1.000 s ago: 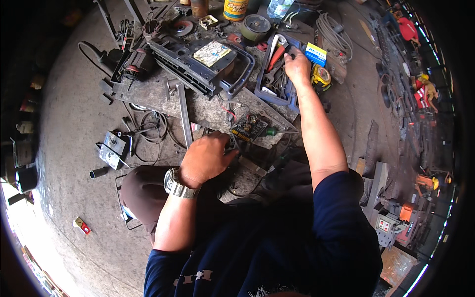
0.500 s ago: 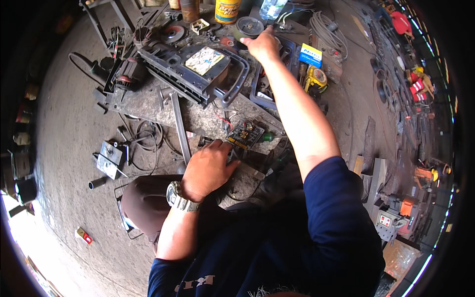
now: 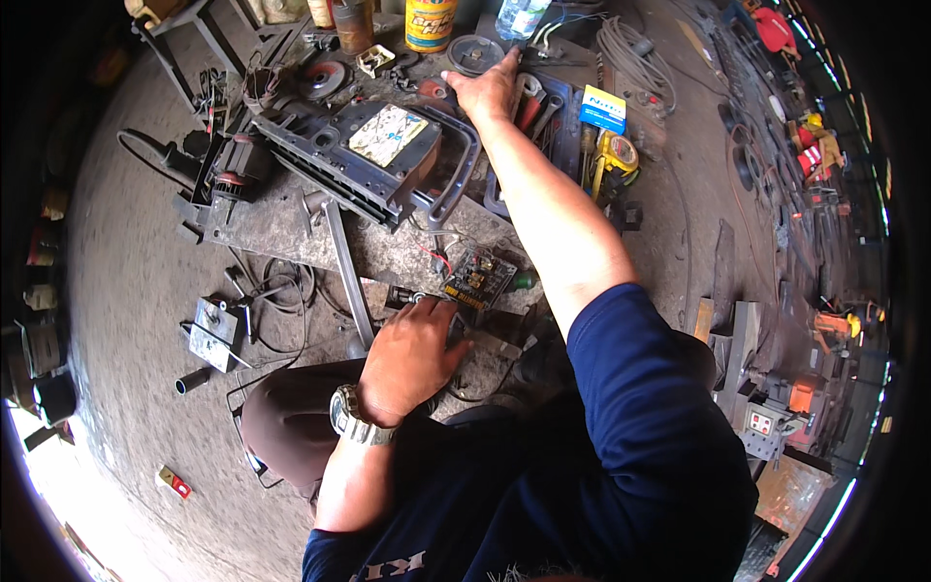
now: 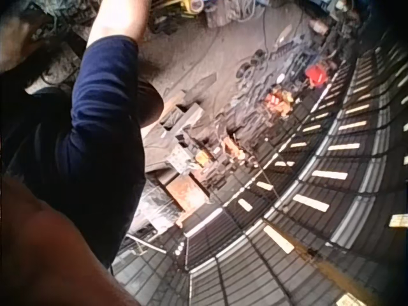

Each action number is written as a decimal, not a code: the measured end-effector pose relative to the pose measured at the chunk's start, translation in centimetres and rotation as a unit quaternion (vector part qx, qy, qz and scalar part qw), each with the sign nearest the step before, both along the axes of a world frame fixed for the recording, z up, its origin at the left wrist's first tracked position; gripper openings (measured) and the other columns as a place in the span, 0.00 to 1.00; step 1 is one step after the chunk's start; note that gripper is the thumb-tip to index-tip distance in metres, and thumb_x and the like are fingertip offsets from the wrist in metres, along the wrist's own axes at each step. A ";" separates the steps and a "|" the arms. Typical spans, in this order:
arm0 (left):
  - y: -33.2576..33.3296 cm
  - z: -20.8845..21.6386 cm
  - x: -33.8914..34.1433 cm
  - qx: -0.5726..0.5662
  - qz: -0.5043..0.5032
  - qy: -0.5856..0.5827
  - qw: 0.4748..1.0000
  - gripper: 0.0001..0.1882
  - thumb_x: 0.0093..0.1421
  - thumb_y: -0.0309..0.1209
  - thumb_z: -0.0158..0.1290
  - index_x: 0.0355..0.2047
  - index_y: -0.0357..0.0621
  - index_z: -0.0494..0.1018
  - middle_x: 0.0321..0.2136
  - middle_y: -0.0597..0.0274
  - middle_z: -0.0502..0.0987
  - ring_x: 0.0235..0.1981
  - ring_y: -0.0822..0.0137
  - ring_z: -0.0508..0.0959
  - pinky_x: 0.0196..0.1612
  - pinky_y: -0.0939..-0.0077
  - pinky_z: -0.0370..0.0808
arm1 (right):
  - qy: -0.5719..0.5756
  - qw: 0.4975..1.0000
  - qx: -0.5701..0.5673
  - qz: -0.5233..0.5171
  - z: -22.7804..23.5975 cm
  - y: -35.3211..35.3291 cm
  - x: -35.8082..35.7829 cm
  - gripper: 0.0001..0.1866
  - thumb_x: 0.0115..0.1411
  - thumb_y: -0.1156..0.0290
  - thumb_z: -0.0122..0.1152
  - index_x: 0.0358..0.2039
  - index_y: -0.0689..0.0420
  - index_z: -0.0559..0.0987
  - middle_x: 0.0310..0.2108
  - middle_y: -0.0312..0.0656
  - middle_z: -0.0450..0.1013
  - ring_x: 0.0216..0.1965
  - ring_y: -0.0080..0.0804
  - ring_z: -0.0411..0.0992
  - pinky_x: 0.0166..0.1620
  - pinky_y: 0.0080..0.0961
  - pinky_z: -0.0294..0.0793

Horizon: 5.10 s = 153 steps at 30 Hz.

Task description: The person sits on the floor and works on a disassembled engine part, using a screwdriver to remove screws and separate components. They handle the engine casing, a metal rod, and a cylindrical part, placing them on the workbench.

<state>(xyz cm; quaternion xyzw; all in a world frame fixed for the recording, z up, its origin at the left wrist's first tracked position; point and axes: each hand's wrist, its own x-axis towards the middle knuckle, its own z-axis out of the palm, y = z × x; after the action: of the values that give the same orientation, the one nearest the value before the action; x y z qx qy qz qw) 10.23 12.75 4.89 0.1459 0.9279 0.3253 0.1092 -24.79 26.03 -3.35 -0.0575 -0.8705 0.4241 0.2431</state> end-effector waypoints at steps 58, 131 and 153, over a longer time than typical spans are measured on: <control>10.1 23.6 -4.7 -0.170 -0.370 0.157 0.900 0.47 0.44 0.42 0.74 0.63 0.38 0.68 0.59 0.42 0.71 0.60 0.44 0.73 0.63 0.56 0.72 | 0.032 0.895 -0.001 0.445 18.5 18.5 34.2 0.77 0.45 0.65 0.84 0.76 0.56 0.27 0.66 0.68 0.61 0.65 0.58 0.67 0.68 0.43 0.68; -29.7 -30.2 44.6 0.110 0.796 -0.010 0.596 0.20 0.70 0.45 0.55 0.42 0.37 0.79 0.33 0.51 0.85 0.31 0.58 0.85 0.35 0.64 0.79 | -0.156 0.906 -0.210 0.334 9.5 22.1 28.1 0.24 0.60 0.82 0.67 0.57 0.68 0.75 0.54 0.45 0.76 0.53 0.32 0.75 0.59 0.30 0.71; -40.1 -27.7 48.1 0.012 0.840 -0.052 0.540 0.25 0.69 0.49 0.54 0.42 0.34 0.80 0.34 0.48 0.85 0.36 0.56 0.86 0.42 0.62 0.81 | -0.106 0.924 -0.203 0.306 13.0 18.1 29.5 0.26 0.61 0.81 0.67 0.60 0.64 0.72 0.56 0.44 0.74 0.53 0.32 0.74 0.58 0.31 0.72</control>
<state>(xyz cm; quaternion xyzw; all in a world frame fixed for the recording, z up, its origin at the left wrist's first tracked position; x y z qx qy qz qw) 58.29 -27.39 -22.77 -0.7160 0.6144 0.2860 -0.1677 4.70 44.18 9.62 0.1187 -0.7616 0.6370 -0.0095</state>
